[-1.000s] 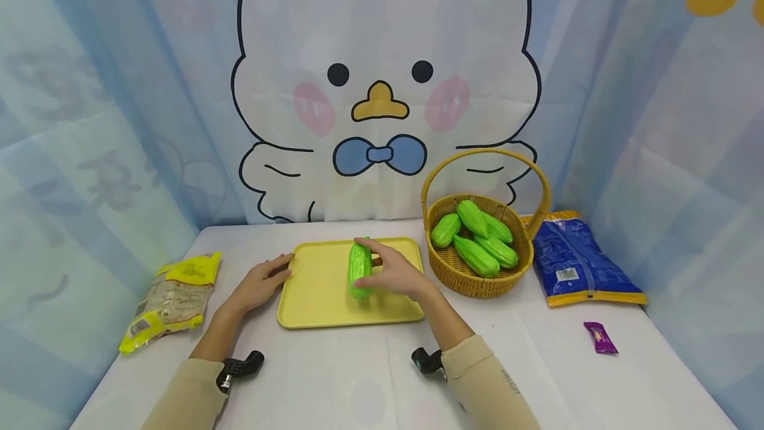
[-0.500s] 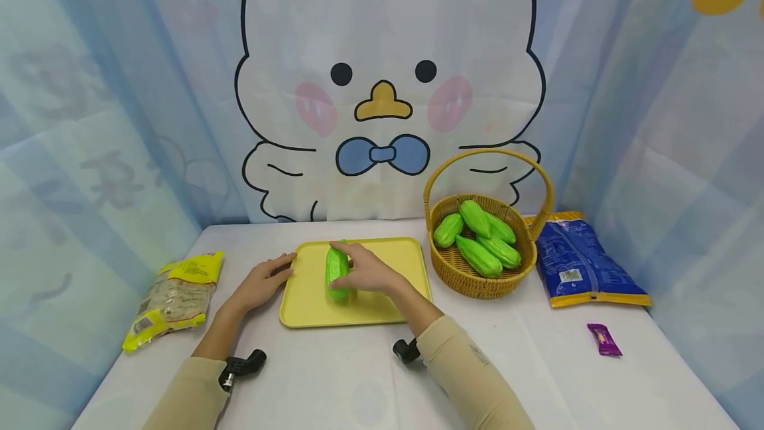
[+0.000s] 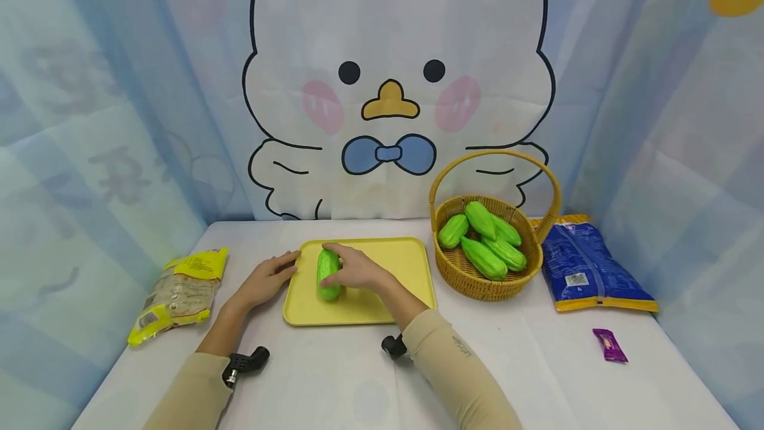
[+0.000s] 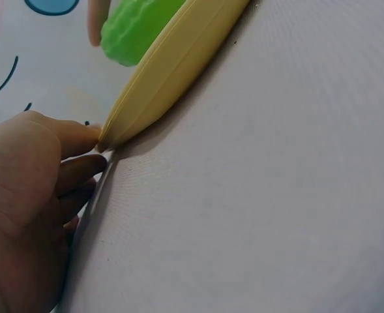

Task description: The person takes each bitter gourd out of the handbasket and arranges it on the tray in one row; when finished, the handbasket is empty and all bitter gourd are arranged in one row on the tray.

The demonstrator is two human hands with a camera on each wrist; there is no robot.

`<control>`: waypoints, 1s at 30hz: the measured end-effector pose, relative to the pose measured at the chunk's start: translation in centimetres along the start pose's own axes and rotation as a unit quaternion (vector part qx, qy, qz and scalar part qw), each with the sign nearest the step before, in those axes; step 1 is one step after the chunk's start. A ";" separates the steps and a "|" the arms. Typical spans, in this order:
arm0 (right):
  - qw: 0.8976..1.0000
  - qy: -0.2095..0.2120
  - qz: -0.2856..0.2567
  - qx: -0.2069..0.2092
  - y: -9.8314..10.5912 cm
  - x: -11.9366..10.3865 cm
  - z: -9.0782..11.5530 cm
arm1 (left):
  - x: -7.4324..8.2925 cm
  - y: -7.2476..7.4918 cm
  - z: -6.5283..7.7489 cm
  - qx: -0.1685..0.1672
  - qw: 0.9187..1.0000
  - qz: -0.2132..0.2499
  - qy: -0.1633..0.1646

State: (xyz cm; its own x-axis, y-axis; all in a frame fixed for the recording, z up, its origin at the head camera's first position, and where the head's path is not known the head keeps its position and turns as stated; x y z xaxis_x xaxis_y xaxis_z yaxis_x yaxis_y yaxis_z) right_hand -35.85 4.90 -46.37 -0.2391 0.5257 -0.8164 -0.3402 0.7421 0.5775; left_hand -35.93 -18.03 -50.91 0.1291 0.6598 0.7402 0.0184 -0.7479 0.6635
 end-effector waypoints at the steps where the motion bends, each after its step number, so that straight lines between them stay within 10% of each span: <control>1: 1.000 -0.002 0.001 0.000 -0.1 0.0 -0.1 | 0.0 0.0 0.0 0.000 1.000 0.001 0.001; 30: 0.998 0.049 0.043 -0.011 -2.0 -1.1 -1.0 | 0.0 0.1 0.0 -0.002 1.000 0.008 0.001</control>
State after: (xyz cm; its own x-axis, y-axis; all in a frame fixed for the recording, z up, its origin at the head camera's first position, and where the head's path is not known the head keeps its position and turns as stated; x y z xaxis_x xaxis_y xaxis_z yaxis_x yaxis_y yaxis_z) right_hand -35.77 2.40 -46.64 -0.3549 0.5434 -0.7608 -0.3339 0.6864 0.6460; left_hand -35.91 -18.11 -50.82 0.1273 0.6480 0.7509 0.0126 -0.7580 0.6521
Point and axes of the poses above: each hand's wrist, its own z-axis away from the middle knuckle, its own y-axis out of the back of the hand, x = y × z, the point moved 4 cm from there along -z, towards the middle knuckle, and after that the axes turned 11 degrees about x, right-handed, at the moved point
